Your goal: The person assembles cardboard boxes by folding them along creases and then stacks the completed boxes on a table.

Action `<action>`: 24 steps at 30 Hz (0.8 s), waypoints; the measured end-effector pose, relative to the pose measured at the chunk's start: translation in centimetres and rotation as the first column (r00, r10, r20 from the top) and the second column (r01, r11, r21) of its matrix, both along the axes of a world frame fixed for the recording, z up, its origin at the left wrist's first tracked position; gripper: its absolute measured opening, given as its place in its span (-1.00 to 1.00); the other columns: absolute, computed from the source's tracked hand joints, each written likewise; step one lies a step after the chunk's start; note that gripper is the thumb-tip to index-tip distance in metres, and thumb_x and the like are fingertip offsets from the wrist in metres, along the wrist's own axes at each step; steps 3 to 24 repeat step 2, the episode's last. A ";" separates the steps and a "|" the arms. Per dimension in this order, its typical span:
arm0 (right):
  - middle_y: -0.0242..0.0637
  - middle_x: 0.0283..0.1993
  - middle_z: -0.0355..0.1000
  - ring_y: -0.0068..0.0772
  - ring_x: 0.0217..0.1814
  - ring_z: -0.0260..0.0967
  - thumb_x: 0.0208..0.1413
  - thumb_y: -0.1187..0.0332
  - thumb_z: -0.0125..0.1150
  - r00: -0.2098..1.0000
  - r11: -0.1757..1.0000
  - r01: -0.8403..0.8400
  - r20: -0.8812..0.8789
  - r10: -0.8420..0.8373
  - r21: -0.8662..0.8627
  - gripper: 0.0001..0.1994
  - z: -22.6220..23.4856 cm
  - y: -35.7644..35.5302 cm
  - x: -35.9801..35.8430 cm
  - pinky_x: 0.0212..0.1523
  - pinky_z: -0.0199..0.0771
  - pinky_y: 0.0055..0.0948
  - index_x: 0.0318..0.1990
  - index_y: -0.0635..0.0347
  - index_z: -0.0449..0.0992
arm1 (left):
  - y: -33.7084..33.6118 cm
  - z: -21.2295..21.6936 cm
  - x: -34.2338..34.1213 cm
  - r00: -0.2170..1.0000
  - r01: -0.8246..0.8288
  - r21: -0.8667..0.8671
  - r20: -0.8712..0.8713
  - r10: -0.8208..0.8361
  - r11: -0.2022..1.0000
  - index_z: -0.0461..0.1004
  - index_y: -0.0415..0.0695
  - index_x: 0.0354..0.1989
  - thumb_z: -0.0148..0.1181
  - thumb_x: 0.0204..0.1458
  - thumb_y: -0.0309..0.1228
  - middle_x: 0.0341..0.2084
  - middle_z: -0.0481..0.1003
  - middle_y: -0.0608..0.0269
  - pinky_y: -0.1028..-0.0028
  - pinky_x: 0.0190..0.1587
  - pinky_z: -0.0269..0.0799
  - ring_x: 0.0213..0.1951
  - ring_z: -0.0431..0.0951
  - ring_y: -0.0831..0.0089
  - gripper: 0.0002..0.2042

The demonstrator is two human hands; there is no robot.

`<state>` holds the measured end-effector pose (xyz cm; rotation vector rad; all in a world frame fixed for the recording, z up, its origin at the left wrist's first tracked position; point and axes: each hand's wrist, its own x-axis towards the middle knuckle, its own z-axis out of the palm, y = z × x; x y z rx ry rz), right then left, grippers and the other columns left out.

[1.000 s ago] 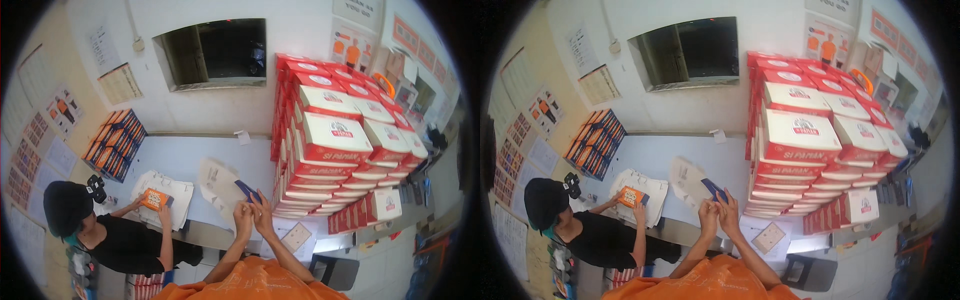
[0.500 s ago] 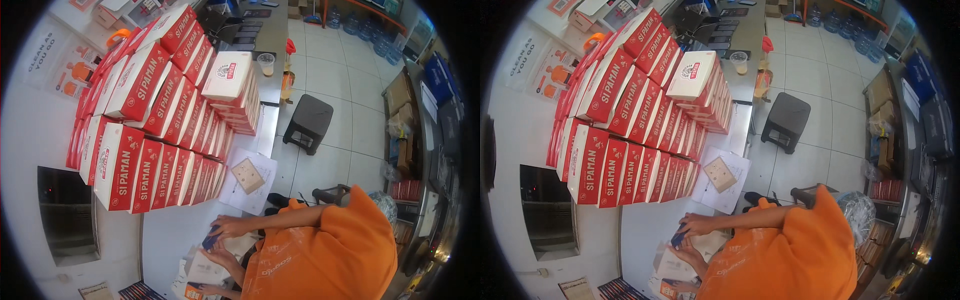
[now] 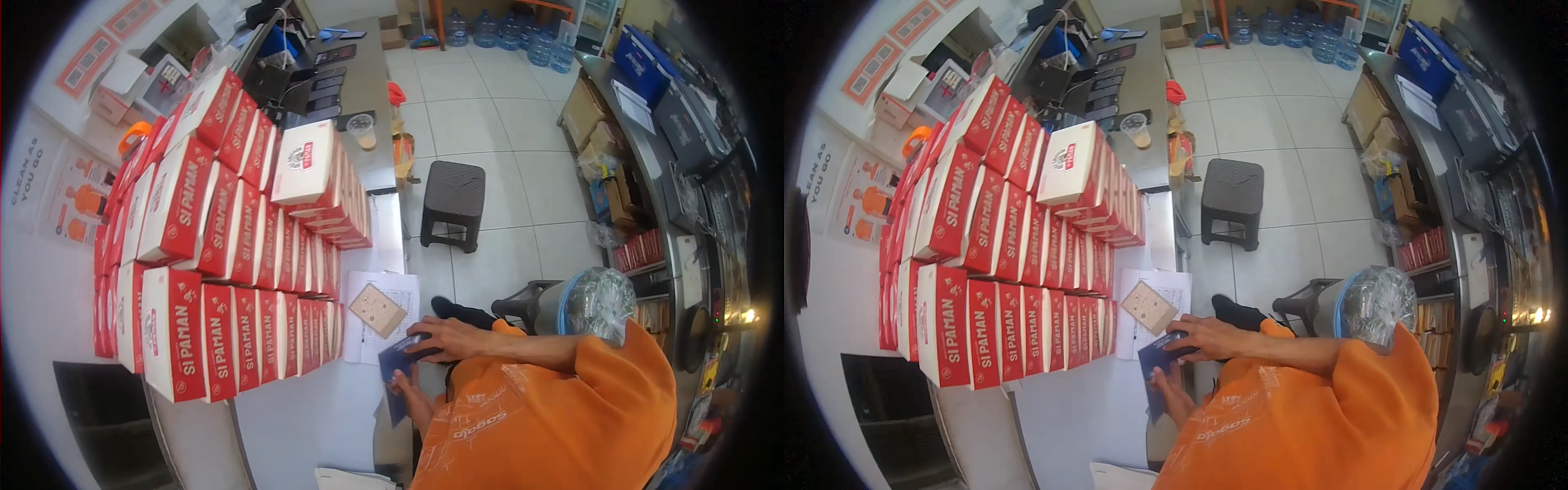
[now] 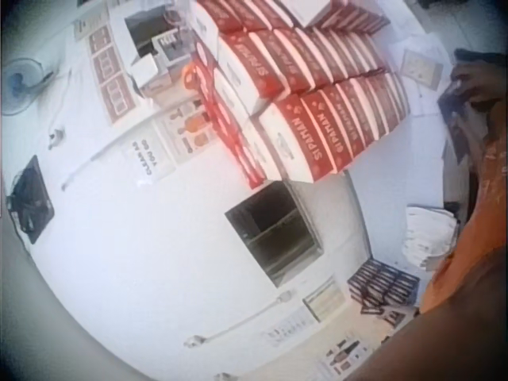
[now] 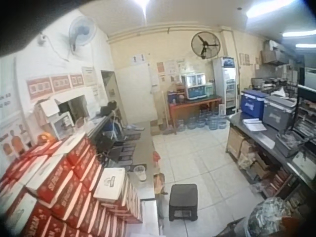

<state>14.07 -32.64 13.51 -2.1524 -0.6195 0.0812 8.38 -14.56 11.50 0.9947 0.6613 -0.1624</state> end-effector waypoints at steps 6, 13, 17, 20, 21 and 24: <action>-0.22 0.07 0.32 -0.15 0.07 0.34 -0.02 0.28 0.38 0.991 0.991 0.131 0.038 -0.132 0.034 -0.62 -0.2 -0.7 0.2 -0.12 0.54 -0.29 0.01 -0.05 0.55 | -2.1 0.6 1.1 0.999 -0.036 0.014 -0.014 0.036 0.999 0.12 -0.16 0.20 0.18 0.15 -0.12 0.24 0.16 0.10 0.22 0.31 0.12 0.26 0.22 0.21 -0.42; -0.22 0.07 0.32 -0.15 0.07 0.34 -0.02 0.28 0.38 0.991 0.991 0.131 0.038 -0.132 0.034 -0.62 -0.2 -0.7 0.2 -0.12 0.54 -0.29 0.01 -0.05 0.55 | -2.1 0.6 1.1 0.999 -0.036 0.014 -0.014 0.036 0.999 0.12 -0.16 0.20 0.18 0.15 -0.12 0.24 0.16 0.10 0.22 0.31 0.12 0.26 0.22 0.21 -0.42; -0.22 0.07 0.32 -0.15 0.07 0.34 -0.02 0.28 0.38 0.991 0.991 0.131 0.038 -0.132 0.034 -0.62 -0.2 -0.7 0.2 -0.12 0.54 -0.29 0.01 -0.05 0.55 | -2.1 0.6 1.1 0.999 -0.036 0.014 -0.014 0.036 0.999 0.12 -0.16 0.20 0.18 0.15 -0.12 0.24 0.16 0.10 0.22 0.31 0.12 0.26 0.22 0.21 -0.42; -0.22 0.07 0.32 -0.15 0.07 0.34 -0.02 0.28 0.38 0.991 0.991 0.131 0.038 -0.132 0.034 -0.62 -0.2 -0.7 0.2 -0.12 0.54 -0.29 0.01 -0.05 0.55 | -2.1 0.6 1.1 0.999 -0.036 0.014 -0.014 0.036 0.999 0.12 -0.16 0.20 0.18 0.15 -0.12 0.24 0.16 0.10 0.22 0.31 0.12 0.26 0.22 0.21 -0.42; -0.22 0.07 0.32 -0.15 0.07 0.34 -0.02 0.28 0.38 0.991 0.991 0.131 0.038 -0.132 0.034 -0.62 -0.2 -0.7 0.2 -0.12 0.54 -0.29 0.01 -0.05 0.55 | -2.1 0.6 1.1 0.999 -0.036 0.014 -0.014 0.036 0.999 0.12 -0.16 0.20 0.18 0.15 -0.12 0.24 0.16 0.10 0.22 0.31 0.12 0.26 0.22 0.21 -0.42; -0.22 0.07 0.32 -0.15 0.07 0.34 -0.02 0.28 0.38 0.991 0.991 0.131 0.038 -0.132 0.034 -0.62 -0.2 -0.7 0.2 -0.12 0.54 -0.29 0.01 -0.05 0.55 | -2.1 0.6 1.1 0.999 -0.036 0.014 -0.014 0.036 0.999 0.12 -0.16 0.20 0.18 0.15 -0.12 0.24 0.16 0.10 0.22 0.31 0.12 0.26 0.22 0.21 -0.42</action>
